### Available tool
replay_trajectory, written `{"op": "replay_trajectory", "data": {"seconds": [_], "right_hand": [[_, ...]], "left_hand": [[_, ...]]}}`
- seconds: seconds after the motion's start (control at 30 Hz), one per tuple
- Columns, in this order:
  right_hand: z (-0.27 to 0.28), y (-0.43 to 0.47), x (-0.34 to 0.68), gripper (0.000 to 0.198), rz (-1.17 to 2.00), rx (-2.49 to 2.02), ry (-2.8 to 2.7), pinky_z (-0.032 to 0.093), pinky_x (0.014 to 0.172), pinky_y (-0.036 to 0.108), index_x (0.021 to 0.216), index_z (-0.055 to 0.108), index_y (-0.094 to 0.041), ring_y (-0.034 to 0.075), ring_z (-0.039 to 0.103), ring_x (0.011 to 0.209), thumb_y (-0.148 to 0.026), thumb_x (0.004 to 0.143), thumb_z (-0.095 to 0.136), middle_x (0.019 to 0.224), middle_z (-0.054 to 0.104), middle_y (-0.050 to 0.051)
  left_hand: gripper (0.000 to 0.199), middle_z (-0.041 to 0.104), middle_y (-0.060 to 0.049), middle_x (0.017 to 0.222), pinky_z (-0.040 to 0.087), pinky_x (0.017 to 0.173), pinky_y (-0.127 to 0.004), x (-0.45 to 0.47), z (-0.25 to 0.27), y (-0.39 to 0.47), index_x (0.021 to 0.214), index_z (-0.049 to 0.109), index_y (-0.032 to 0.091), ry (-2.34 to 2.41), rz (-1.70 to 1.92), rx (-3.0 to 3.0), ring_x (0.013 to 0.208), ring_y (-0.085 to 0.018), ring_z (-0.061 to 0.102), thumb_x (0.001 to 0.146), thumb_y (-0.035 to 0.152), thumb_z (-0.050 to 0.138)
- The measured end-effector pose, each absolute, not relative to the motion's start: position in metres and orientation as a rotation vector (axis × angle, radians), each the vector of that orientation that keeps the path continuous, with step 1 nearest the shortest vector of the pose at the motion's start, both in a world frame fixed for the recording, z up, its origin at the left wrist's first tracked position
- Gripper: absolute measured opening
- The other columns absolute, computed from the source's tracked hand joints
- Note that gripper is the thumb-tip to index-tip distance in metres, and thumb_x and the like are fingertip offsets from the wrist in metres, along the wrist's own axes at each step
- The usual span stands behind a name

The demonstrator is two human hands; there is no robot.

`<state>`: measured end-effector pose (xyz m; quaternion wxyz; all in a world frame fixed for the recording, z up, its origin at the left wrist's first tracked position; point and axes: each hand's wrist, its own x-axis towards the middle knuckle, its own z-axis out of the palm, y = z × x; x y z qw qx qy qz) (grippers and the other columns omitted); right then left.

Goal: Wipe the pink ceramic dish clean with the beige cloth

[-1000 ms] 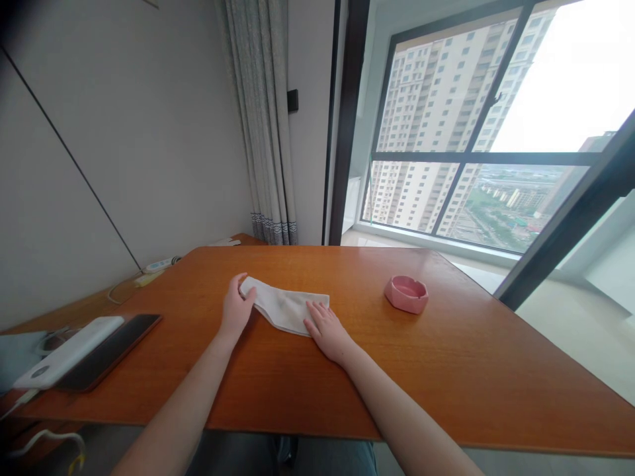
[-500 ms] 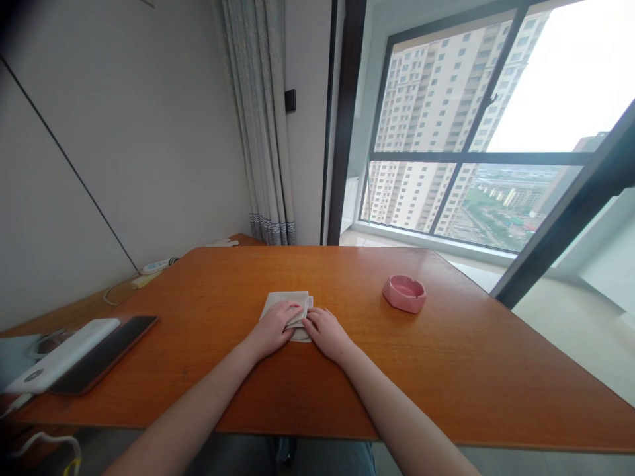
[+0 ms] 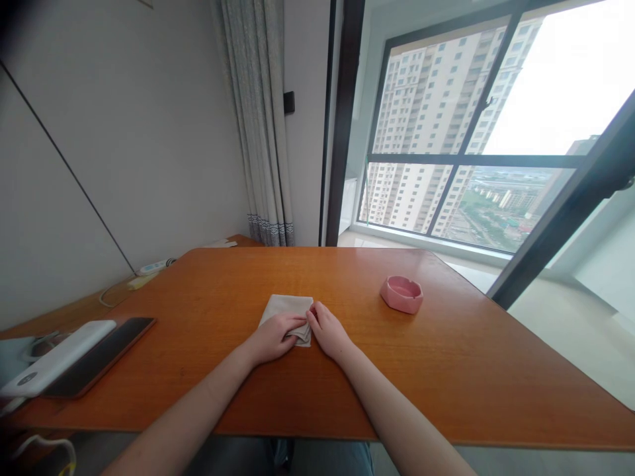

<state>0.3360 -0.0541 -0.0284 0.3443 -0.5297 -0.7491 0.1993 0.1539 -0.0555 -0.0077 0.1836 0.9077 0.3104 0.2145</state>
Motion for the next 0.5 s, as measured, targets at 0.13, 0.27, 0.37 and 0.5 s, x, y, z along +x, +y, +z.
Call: {"op": "replay_trajectory", "data": {"seconds": [0.13,0.27,0.37,0.5], "right_hand": [[-0.03,-0.055,0.336,0.025,0.406,-1.356,-2.019,0.034,0.101,0.035,0.1,0.053,-0.021,0.019,0.046,0.116,-0.037,0.089,0.038,0.12,0.051,0.009],[-0.031,-0.059,0.335,0.041,0.426,-1.415,-2.148,0.025,0.108,0.039,0.117,0.051,-0.019,0.023,0.033,0.13,-0.044,0.085,0.046,0.138,0.04,0.012],[-0.031,-0.06,0.334,0.047,0.438,-1.496,-2.216,0.02,0.109,0.044,0.119,0.051,-0.019,0.027,0.028,0.133,-0.041,0.078,0.054,0.142,0.037,0.012],[-0.032,-0.059,0.333,0.041,0.453,-1.555,-2.223,0.017,0.11,0.046,0.113,0.053,-0.019,0.026,0.027,0.134,-0.026,0.072,0.053,0.142,0.037,0.01]], "left_hand": [[0.042,0.057,-0.006,0.127,0.035,0.103,-0.034,0.147,0.0,-0.052,0.122,0.055,0.02,0.906,0.667,2.474,0.116,-0.021,0.05,0.087,0.039,0.04],[0.044,0.051,-0.008,0.133,0.025,0.11,-0.036,0.129,-0.008,-0.029,0.125,0.052,0.016,1.311,0.837,2.428,0.125,-0.019,0.042,0.091,0.033,0.03],[0.049,0.036,-0.009,0.144,0.018,0.112,-0.04,0.12,-0.025,-0.015,0.134,0.042,0.015,1.477,0.589,2.446,0.135,-0.021,0.027,0.091,0.036,0.029],[0.061,0.024,-0.015,0.148,0.016,0.112,-0.045,0.126,-0.041,-0.017,0.139,0.034,0.011,1.568,0.326,2.462,0.138,-0.026,0.018,0.09,0.046,0.03]]}}
